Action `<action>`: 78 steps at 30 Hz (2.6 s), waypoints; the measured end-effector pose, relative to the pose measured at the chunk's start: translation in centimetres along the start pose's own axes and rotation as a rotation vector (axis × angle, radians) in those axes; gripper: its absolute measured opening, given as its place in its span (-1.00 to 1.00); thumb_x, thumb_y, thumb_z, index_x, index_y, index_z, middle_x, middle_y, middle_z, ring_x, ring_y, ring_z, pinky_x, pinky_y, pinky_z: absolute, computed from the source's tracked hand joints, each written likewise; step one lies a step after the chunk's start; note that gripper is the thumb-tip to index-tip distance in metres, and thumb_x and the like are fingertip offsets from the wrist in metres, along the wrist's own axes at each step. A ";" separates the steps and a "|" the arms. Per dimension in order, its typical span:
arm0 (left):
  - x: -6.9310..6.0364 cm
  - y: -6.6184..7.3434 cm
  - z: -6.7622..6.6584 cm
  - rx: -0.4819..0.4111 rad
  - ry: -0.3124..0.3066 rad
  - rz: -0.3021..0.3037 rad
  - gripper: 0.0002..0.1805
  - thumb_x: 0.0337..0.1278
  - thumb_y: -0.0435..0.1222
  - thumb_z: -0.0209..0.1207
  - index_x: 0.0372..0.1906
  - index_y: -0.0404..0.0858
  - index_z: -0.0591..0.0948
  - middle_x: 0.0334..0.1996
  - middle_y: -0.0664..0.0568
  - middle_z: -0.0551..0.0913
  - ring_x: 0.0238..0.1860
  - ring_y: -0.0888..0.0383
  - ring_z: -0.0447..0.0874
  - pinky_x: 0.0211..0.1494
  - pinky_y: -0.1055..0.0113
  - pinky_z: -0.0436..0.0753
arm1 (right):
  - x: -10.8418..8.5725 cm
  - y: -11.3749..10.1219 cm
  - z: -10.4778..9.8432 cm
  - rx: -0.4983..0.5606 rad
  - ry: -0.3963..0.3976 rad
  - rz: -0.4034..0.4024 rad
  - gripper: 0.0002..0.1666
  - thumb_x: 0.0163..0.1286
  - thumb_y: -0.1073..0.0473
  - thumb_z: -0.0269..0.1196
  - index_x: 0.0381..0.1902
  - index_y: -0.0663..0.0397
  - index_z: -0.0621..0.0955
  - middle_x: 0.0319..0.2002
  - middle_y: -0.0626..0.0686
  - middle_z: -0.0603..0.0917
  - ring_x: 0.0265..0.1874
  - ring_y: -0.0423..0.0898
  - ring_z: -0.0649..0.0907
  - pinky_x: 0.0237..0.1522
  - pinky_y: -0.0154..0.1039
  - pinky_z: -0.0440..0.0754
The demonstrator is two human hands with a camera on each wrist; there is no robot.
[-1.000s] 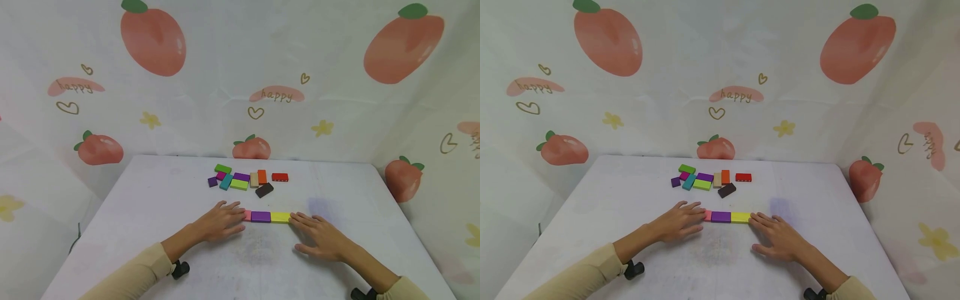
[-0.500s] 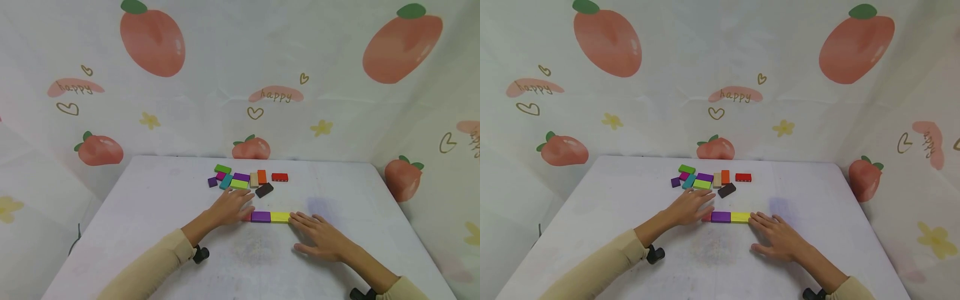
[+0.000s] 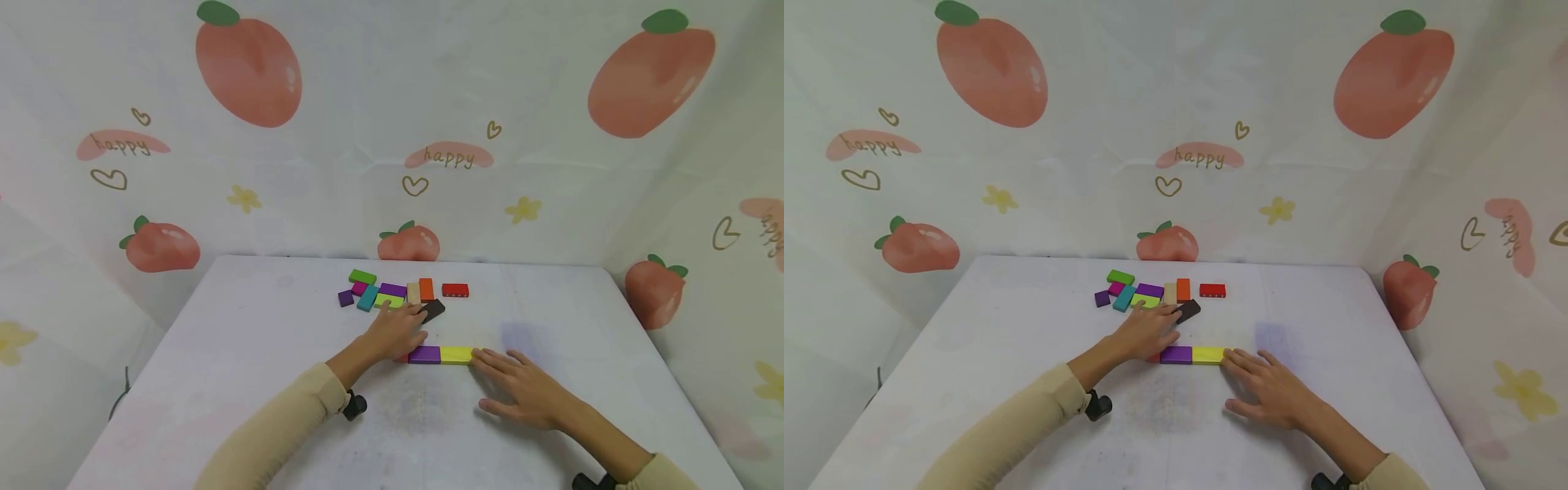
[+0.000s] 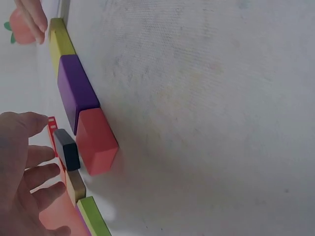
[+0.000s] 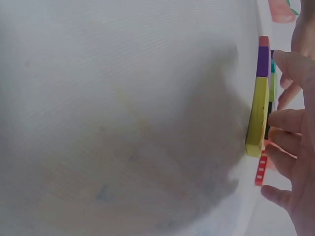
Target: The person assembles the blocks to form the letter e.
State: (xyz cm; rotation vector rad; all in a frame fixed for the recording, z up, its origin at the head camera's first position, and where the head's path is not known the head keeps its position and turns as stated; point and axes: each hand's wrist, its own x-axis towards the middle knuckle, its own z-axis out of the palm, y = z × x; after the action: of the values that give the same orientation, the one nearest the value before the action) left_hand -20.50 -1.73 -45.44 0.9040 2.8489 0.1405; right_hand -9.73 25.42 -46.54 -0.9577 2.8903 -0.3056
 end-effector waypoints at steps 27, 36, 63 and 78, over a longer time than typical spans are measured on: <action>1.7 1.5 1.1 0.053 -0.036 0.022 -0.37 0.45 0.04 0.00 0.45 -0.20 0.38 0.48 0.02 0.31 0.48 0.07 0.25 0.51 -0.17 0.04 | 0.1 0.2 0.0 0.002 0.008 -0.029 -0.17 0.37 -0.34 0.19 0.38 0.08 0.48 0.39 0.13 0.44 0.33 0.09 0.48 0.24 0.28 0.41; 2.0 1.3 0.8 0.039 -0.061 0.096 -0.38 0.47 0.02 0.01 0.46 -0.21 0.36 0.48 0.01 0.30 0.49 0.13 0.22 0.54 0.00 0.09 | 0.2 0.2 -0.1 0.003 0.010 -0.037 -0.19 0.35 -0.31 0.22 0.38 0.07 0.48 0.40 0.12 0.43 0.34 0.07 0.48 0.24 0.28 0.41; 2.4 3.2 1.6 0.036 0.013 0.103 -0.50 0.49 -0.08 -0.02 0.42 -0.10 0.45 0.42 0.05 0.40 0.46 0.09 0.29 0.47 -0.13 0.20 | 0.1 0.4 -0.2 -0.022 0.026 -0.064 -0.19 0.34 -0.27 0.26 0.37 0.08 0.48 0.40 0.12 0.44 0.34 0.06 0.48 0.24 0.25 0.43; 2.7 3.4 1.6 -0.128 -0.095 0.172 -0.43 0.53 0.03 -0.10 0.46 -0.12 0.38 0.49 0.09 0.28 0.53 0.13 0.13 0.52 -0.05 0.11 | 0.1 0.3 -0.2 -0.010 0.019 -0.068 -0.21 0.34 -0.26 0.26 0.37 0.08 0.49 0.39 0.12 0.45 0.34 0.05 0.48 0.24 0.26 0.43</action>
State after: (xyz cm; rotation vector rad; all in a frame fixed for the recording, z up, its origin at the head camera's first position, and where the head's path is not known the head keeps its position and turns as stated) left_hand -20.50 2.73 -46.84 1.0961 2.6390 0.2877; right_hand -9.97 25.64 -46.44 -1.0619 2.8834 -0.3064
